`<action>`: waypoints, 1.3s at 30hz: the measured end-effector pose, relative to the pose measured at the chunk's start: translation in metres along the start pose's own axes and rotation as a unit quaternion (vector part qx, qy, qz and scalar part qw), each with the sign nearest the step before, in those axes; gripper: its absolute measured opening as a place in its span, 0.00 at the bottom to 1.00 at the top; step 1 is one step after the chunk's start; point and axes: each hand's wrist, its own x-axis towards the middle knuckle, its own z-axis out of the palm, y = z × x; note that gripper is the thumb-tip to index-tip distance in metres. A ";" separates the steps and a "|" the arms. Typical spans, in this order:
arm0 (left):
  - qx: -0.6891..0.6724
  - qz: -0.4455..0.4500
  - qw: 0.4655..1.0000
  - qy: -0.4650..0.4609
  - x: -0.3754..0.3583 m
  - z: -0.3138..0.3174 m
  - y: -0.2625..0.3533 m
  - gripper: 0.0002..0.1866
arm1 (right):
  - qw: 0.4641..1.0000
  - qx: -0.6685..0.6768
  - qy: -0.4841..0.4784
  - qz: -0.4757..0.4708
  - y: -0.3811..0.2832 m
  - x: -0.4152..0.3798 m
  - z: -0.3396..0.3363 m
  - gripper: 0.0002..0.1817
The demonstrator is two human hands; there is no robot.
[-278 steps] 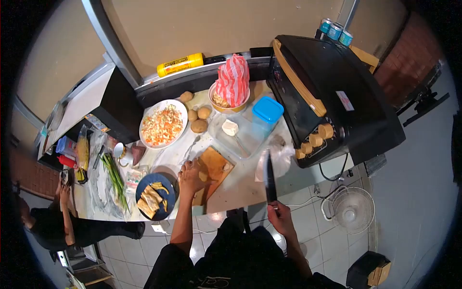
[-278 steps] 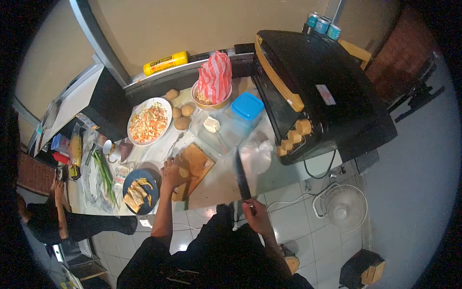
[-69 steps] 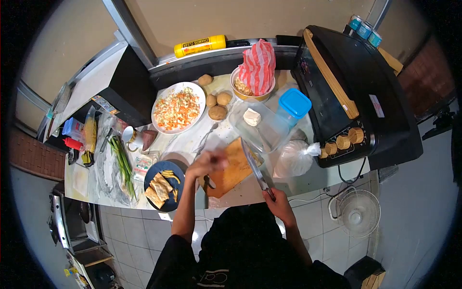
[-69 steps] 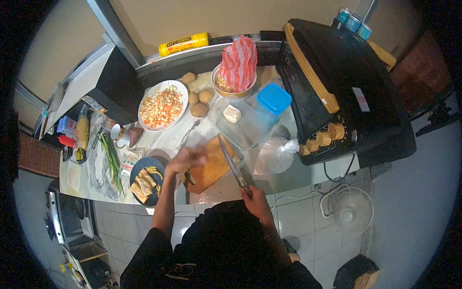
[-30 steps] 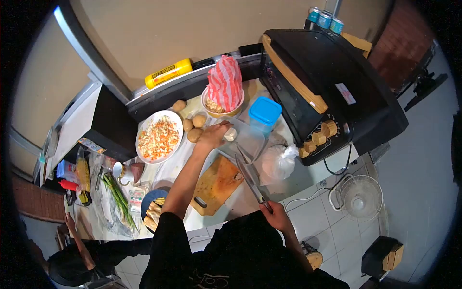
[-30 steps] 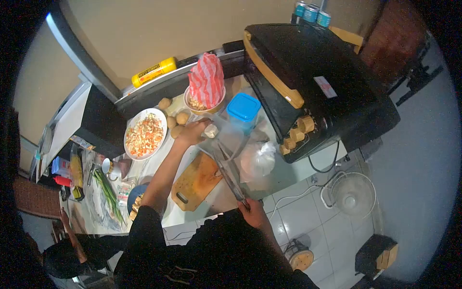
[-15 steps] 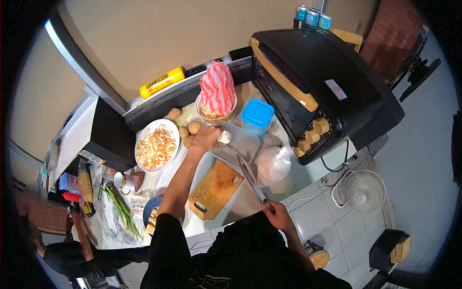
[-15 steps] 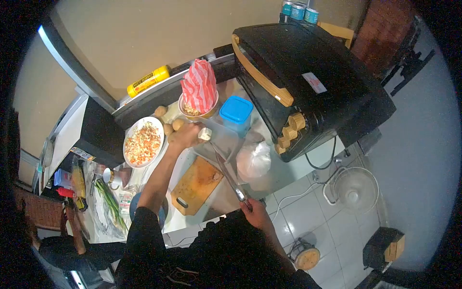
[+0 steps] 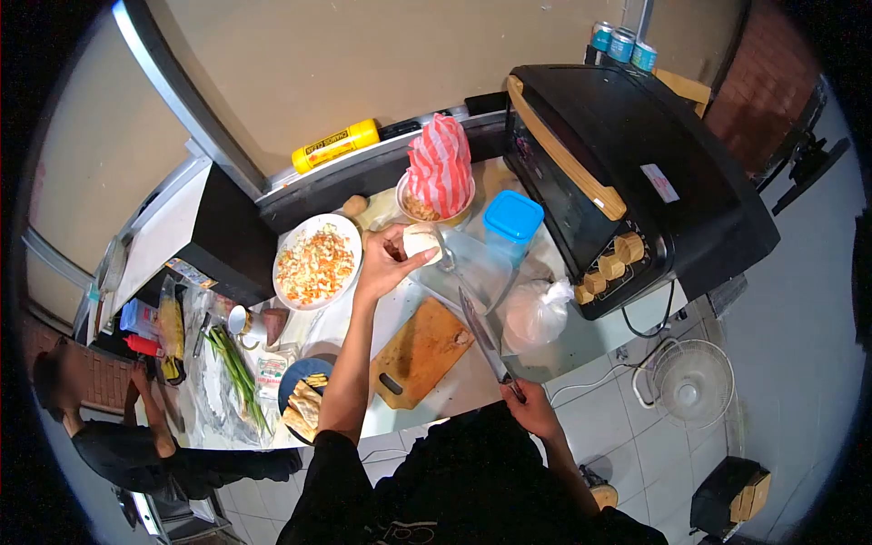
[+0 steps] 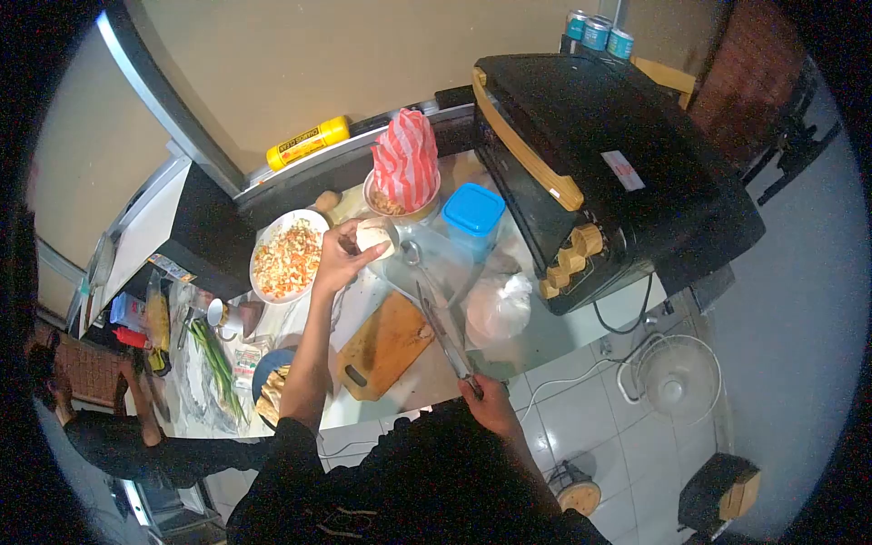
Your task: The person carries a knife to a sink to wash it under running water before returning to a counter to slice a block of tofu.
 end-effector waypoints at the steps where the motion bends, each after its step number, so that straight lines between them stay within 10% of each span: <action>1: -0.009 0.003 1.000 0.001 -0.001 -0.001 0.000 0.17 | 1.000 -0.009 -0.007 0.010 0.000 0.001 -0.001 0.16; 39: -0.318 -0.323 0.890 0.054 0.001 0.035 -0.014 0.22 | 0.996 -0.033 -0.003 0.084 -0.011 -0.012 -0.009 0.17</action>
